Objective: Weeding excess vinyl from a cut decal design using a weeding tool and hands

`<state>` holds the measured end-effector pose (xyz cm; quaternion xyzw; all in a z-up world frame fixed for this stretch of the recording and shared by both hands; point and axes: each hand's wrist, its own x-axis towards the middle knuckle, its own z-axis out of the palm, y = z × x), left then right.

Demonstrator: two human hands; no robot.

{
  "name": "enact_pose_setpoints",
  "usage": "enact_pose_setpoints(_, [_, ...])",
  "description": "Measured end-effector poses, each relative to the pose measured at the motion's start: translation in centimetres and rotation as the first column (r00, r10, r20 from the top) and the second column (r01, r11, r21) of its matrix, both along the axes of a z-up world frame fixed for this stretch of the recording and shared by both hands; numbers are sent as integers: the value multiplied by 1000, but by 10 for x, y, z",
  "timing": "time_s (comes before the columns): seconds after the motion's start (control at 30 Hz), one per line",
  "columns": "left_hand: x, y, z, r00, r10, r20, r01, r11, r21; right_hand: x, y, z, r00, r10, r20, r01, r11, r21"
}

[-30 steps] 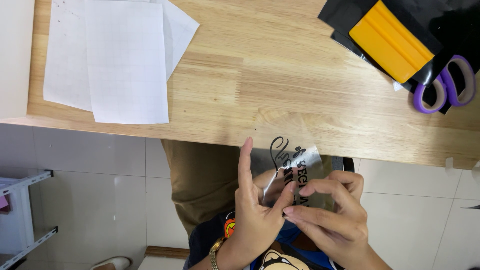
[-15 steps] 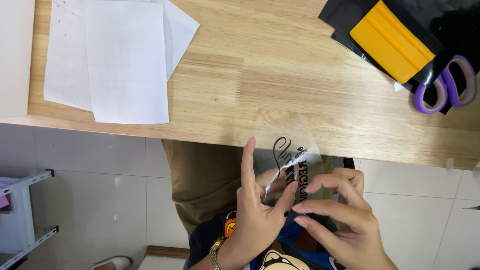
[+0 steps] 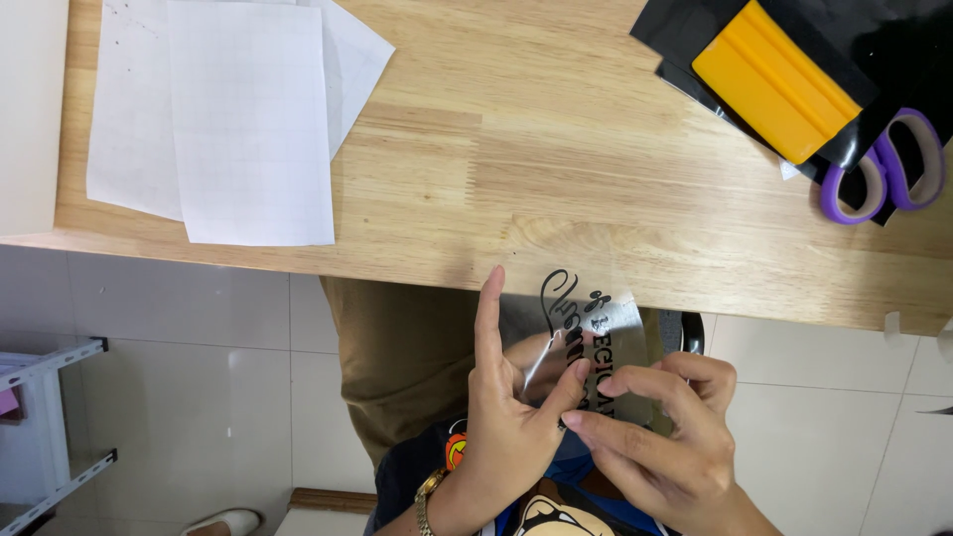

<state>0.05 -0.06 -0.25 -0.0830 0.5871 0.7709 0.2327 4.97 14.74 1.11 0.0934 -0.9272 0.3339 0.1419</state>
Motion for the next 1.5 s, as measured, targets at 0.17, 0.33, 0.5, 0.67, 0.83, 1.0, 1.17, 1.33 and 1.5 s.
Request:
enact_pose_setpoints(0.17, [-1,0,3,999,0,41,-1,1000,26,4,2,-6,998,3,-69,1,998,60])
enact_pose_setpoints(0.33, [-2,0,3,999,-11,32,11,1000,13,4,2,-7,998,-6,-66,9,999,52])
enact_pose_setpoints(0.5, [-2,0,3,999,-3,42,3,1000,19,2,2,-10,989,-16,-144,29,996,87])
enact_pose_setpoints(0.67, [-2,0,3,1000,-4,30,4,1000,8,2,3,-14,974,-7,-226,44,986,158])
enact_pose_setpoints(0.83, [-1,0,3,1000,-3,30,3,1000,12,2,4,-15,970,18,-244,26,984,176])
enact_pose_setpoints(1.0, [-2,0,4,998,7,55,-9,999,31,2,4,-15,969,22,-248,22,984,176])
enact_pose_setpoints(1.17, [-2,0,4,999,8,40,-8,1000,1,2,7,-17,968,53,-247,1,976,216])
enact_pose_setpoints(1.33, [3,1,1,999,27,24,-28,998,51,-1,3,-12,948,63,-312,10,974,226])
enact_pose_setpoints(1.5, [13,14,-28,973,221,62,-226,971,79,-14,1,9,997,16,-71,-22,996,-83])
